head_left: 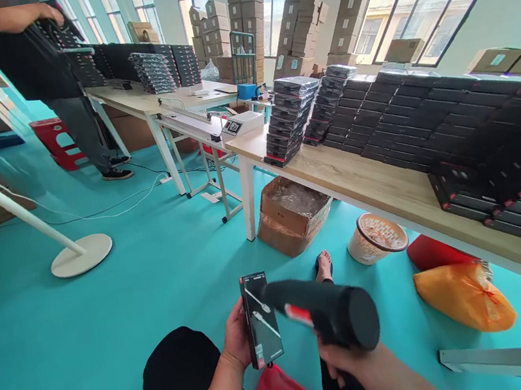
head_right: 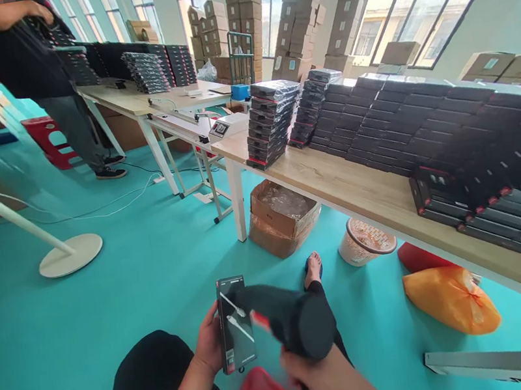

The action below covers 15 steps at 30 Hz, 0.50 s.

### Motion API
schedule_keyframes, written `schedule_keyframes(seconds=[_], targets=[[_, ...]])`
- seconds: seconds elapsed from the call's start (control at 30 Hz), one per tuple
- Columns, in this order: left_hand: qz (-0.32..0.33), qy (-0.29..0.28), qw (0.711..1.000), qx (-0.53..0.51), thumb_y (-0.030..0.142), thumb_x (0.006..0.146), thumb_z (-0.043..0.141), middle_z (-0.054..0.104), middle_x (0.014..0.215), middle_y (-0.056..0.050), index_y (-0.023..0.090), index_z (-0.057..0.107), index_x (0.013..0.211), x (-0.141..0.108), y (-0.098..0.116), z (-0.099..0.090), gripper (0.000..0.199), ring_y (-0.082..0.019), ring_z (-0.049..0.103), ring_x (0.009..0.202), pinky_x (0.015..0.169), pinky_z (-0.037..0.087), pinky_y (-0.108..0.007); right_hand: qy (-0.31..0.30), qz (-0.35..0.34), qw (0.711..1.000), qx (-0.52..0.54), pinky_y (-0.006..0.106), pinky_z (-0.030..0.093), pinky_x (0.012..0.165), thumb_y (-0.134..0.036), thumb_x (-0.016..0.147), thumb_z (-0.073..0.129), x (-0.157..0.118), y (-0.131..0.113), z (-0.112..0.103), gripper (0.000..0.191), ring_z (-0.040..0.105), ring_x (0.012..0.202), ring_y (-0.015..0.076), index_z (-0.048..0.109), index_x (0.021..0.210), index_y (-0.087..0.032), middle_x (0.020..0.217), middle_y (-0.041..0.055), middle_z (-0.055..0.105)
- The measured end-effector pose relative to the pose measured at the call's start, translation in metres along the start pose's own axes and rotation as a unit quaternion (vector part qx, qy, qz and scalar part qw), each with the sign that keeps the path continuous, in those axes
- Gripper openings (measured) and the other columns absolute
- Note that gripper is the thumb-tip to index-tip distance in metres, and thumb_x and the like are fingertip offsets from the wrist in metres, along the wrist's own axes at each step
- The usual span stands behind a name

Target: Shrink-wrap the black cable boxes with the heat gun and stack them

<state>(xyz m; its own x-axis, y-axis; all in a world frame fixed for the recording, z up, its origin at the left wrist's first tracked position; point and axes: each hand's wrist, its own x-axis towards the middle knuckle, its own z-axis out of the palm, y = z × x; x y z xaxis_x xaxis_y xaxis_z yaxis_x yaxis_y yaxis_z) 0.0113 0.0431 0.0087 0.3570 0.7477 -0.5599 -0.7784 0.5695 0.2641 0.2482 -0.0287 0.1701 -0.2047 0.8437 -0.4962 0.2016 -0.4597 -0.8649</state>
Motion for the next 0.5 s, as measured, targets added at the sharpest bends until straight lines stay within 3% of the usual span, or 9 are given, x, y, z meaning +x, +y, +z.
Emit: schedule_keyframes(seconds=[0.17, 0.33, 0.5], targets=[[0.017, -0.005, 1.0, -0.015, 0.045, 0.096, 0.053, 0.08, 0.089, -0.015, 0.007, 0.072, 0.114, 0.0, 0.001, 0.001, 0.046, -0.029, 0.077, 0.08, 0.083, 0.059, -0.041, -0.111, 0.07, 0.991, -0.002, 0.031, 0.046, 0.06, -0.043, 0.066, 0.082, -0.007, 0.01, -0.018, 0.028, 0.056, 0.061, 0.0182, 0.072, 0.073, -0.017, 0.063, 0.0028, 0.065], [-0.003, -0.016, 1.0, -0.002, 0.046, 0.095, 0.055, 0.079, 0.084, -0.015, 0.006, 0.074, 0.108, -0.004, 0.002, 0.005, 0.046, -0.03, 0.077, 0.078, 0.08, 0.059, -0.041, -0.031, 0.049, 0.995, 0.076, 0.032, 0.048, 0.064, -0.052, 0.073, 0.077, -0.009, 0.019, -0.017, 0.041, 0.057, 0.061, 0.0183, 0.074, 0.097, -0.018, 0.064, 0.0007, 0.065], [0.017, -0.003, 1.0, -0.01, 0.04, 0.096, 0.053, 0.08, 0.097, -0.018, 0.006, 0.073, 0.112, -0.003, 0.002, 0.004, 0.042, -0.031, 0.077, 0.089, 0.09, 0.057, -0.045, -0.078, 0.049, 0.988, 0.125, 0.033, 0.049, 0.063, -0.036, 0.057, 0.092, -0.002, 0.029, -0.006, 0.045, 0.059, 0.06, 0.0201, 0.075, 0.096, -0.023, 0.06, -0.0015, 0.065]])
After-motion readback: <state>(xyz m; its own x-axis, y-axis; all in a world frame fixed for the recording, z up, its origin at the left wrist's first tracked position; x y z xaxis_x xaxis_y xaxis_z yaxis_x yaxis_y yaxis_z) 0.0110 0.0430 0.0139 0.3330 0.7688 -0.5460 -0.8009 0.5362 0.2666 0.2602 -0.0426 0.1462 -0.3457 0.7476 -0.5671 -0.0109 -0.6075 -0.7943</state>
